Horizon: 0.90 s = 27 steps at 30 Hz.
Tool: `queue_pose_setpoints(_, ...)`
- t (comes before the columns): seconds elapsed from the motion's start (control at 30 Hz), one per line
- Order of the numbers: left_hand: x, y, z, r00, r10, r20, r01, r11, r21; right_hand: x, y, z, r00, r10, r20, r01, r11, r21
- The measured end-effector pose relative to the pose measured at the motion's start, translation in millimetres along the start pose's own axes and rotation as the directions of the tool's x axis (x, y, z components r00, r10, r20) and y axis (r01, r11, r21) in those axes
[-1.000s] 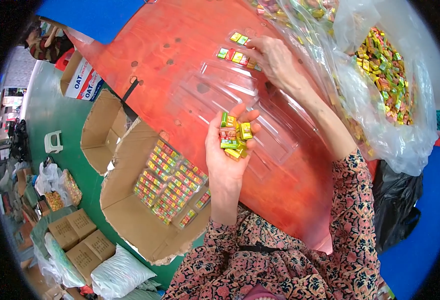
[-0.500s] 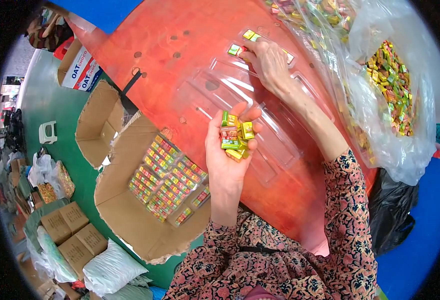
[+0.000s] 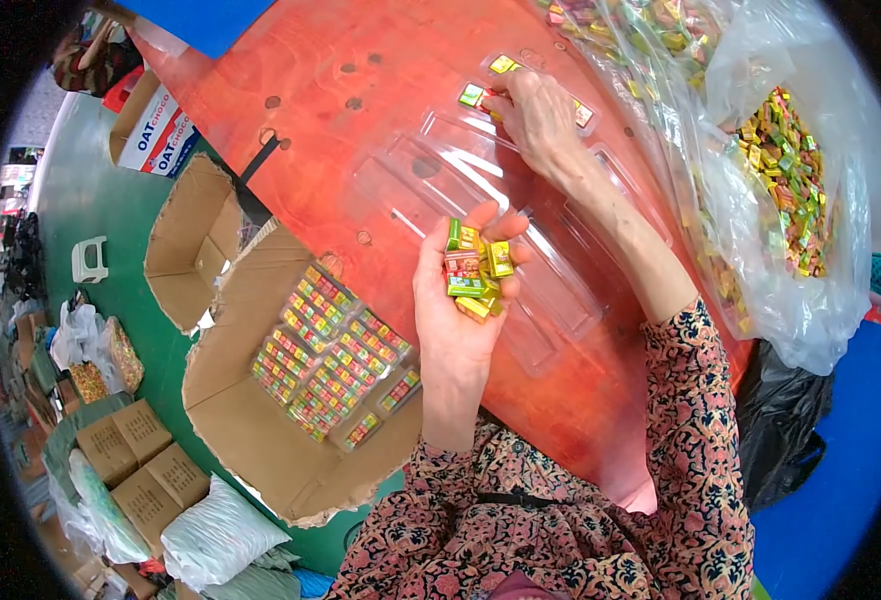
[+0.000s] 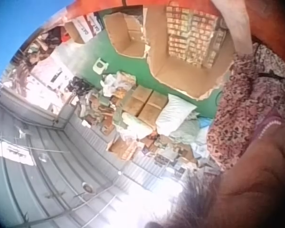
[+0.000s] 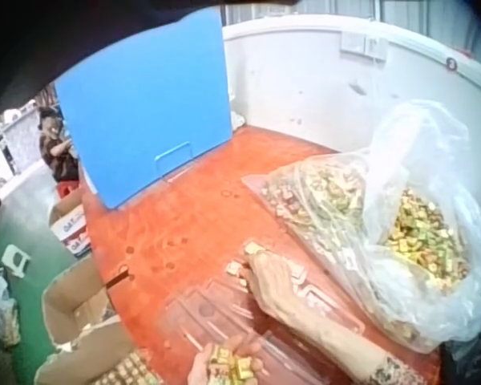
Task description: The recorder is taking small, colorful wrapped items from a large plastic bag and arranging them in neat rows on a red table.
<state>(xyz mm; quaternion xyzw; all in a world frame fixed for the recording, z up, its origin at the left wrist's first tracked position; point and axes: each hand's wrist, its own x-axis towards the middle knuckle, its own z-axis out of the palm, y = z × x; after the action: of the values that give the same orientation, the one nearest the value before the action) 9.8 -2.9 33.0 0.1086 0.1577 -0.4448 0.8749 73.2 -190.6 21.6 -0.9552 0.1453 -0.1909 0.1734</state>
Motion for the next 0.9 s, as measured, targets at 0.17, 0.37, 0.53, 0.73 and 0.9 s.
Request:
queue_pose_setpoints(0.17, 0.7, -0.5, -2.0, 1.0, 0.013, 0.005, -0.012, 1.0, -0.025, -1.9, -1.6, 1.9, 0.999, -0.035, -0.024, 0.034, 0.999, -0.03)
queue_pose_setpoints(0.37, 0.7, -0.1, 0.3, 1.0, 0.027, -0.005, -0.027, 1.0, 0.005, -2.1, 1.4, -0.6, 0.999, 0.003, 0.035, -0.006, 0.997, 0.072)
queue_pose_setpoints(0.53, 0.8, -0.2, 2.5, 0.998, 0.052, -0.027, -0.05, 0.997, 0.057, -3.9, -4.0, 1.4, 0.999, 0.005, -0.044, -0.006, 0.999, -0.038)
queue_pose_setpoints(0.73, 1.7, 0.4, -0.7, 0.999, 0.038, -0.018, -0.038, 0.999, 0.026, -9.0, -11.8, 6.0, 0.997, -0.041, -0.07, 0.023, 0.97, -0.24)
queue_pose_setpoints(0.9, 2.1, 0.9, -5.3, 1.0, 0.008, 0.03, -0.007, 0.999, -0.033, -8.1, -10.5, 8.1, 0.996, -0.01, -0.086, -0.008, 0.979, -0.201)
